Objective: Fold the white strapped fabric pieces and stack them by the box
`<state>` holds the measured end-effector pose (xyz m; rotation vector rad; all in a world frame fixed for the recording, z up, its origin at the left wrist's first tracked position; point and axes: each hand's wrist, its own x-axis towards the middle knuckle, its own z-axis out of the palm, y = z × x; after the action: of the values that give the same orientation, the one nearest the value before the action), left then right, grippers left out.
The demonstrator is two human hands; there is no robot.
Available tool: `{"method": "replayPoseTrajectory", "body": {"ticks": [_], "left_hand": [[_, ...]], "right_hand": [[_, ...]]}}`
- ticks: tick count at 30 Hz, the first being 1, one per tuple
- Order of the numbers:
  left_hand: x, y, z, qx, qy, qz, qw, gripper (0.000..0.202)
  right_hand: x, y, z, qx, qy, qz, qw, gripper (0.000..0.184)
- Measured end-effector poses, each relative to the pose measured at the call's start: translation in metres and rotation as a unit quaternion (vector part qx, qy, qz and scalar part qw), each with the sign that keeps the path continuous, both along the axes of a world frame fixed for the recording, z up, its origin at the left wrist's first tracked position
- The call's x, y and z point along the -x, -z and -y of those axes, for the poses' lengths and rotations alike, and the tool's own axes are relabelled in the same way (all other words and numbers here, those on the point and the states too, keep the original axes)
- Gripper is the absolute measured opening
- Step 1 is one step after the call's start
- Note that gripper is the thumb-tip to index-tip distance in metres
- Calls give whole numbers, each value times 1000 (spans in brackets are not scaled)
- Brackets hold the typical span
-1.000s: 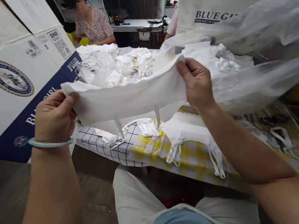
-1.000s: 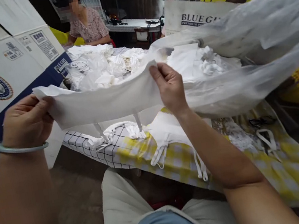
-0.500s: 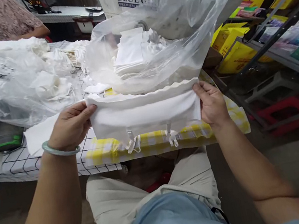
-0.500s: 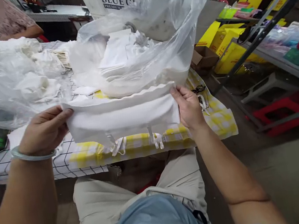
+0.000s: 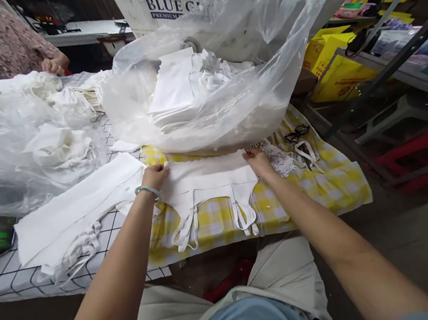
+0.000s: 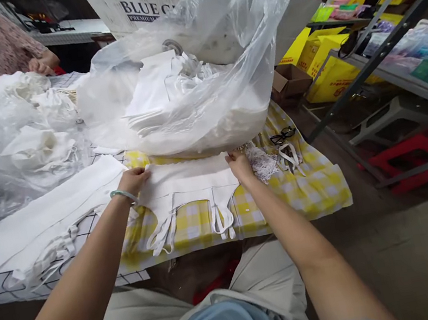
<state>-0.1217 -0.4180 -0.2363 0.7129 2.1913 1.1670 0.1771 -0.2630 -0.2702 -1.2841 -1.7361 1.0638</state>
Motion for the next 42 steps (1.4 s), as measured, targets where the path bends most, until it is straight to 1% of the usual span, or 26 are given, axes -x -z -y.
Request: {"method": "replayPoseTrajectory", "body": {"ticks": [2, 4, 7, 9, 11, 13, 15, 16, 18, 20, 21, 22, 23, 25, 27, 28, 30, 33, 35, 37, 39, 41, 42], "left_hand": [[3, 2, -1, 10, 3, -10, 1000, 10], [4, 1, -1, 18, 4, -17, 1000, 12], [2, -1, 0, 30, 4, -25, 999, 16], [1, -2, 1, 32, 4, -42, 999, 19], [1, -2, 1, 33, 11, -82, 996, 26], [0, -4, 2, 41, 21, -118, 992, 33], [-6, -10, 8, 43, 27, -147, 988, 39], [-11, -14, 14, 27, 28, -168, 985, 39], [-26, -23, 36, -26, 55, -222, 973, 30], [-47, -29, 69, -74, 129, -253, 956, 17], [-57, -30, 88, -81, 176, -252, 948, 18], [-67, -28, 107, -82, 216, -247, 941, 21], [-76, -25, 126, -82, 238, -250, 935, 22], [-88, -16, 158, -76, 246, -265, 929, 20], [-92, -6, 180, -64, 237, -279, 928, 17], [-92, -3, 186, -57, 235, -280, 929, 16], [-90, 0, 193, -53, 236, -265, 933, 13], [-86, 0, 194, -67, 247, -206, 944, 14], [-87, 1, 194, -67, 257, -178, 948, 15], [-90, 2, 197, -64, 261, -172, 948, 14], [-91, 0, 203, -66, 258, -164, 950, 14], [-83, -7, 212, -68, 244, -151, 956, 19], [-72, -11, 218, -68, 223, -152, 960, 20]], "right_hand": [[-3, 4, -4, -14, -2, 22, 1000, 25], [-5, 4, -5, -27, 2, 46, 999, 26], [-3, -2, -2, -37, 8, 78, 996, 28], [0, -10, 6, -80, 11, 126, 989, 33], [4, -19, 18, -167, 6, 209, 964, 42], [7, -27, 32, -248, -29, 292, 923, 45], [11, -32, 46, -277, -89, 335, 896, 41], [13, -34, 52, -278, -122, 342, 889, 40], [19, -36, 63, -271, -180, 336, 884, 40], [31, -40, 73, -266, -239, 315, 879, 42], [39, -43, 78, -265, -275, 305, 872, 44], [50, -45, 83, -267, -315, 298, 861, 45], [61, -47, 86, -269, -356, 293, 846, 47], [86, -48, 92, -266, -434, 288, 811, 50], [107, -44, 92, -253, -485, 290, 785, 53], [115, -40, 91, -244, -501, 293, 777, 54], [126, -31, 87, -233, -514, 297, 771, 55], [130, -18, 79, -238, -510, 292, 773, 57], [128, -13, 76, -245, -508, 289, 774, 57], [126, -12, 77, -254, -507, 286, 773, 56], [124, -14, 80, -263, -502, 282, 774, 55], [124, -19, 84, -264, -495, 287, 776, 53], [127, -22, 86, -264, -488, 292, 779, 52]]}}
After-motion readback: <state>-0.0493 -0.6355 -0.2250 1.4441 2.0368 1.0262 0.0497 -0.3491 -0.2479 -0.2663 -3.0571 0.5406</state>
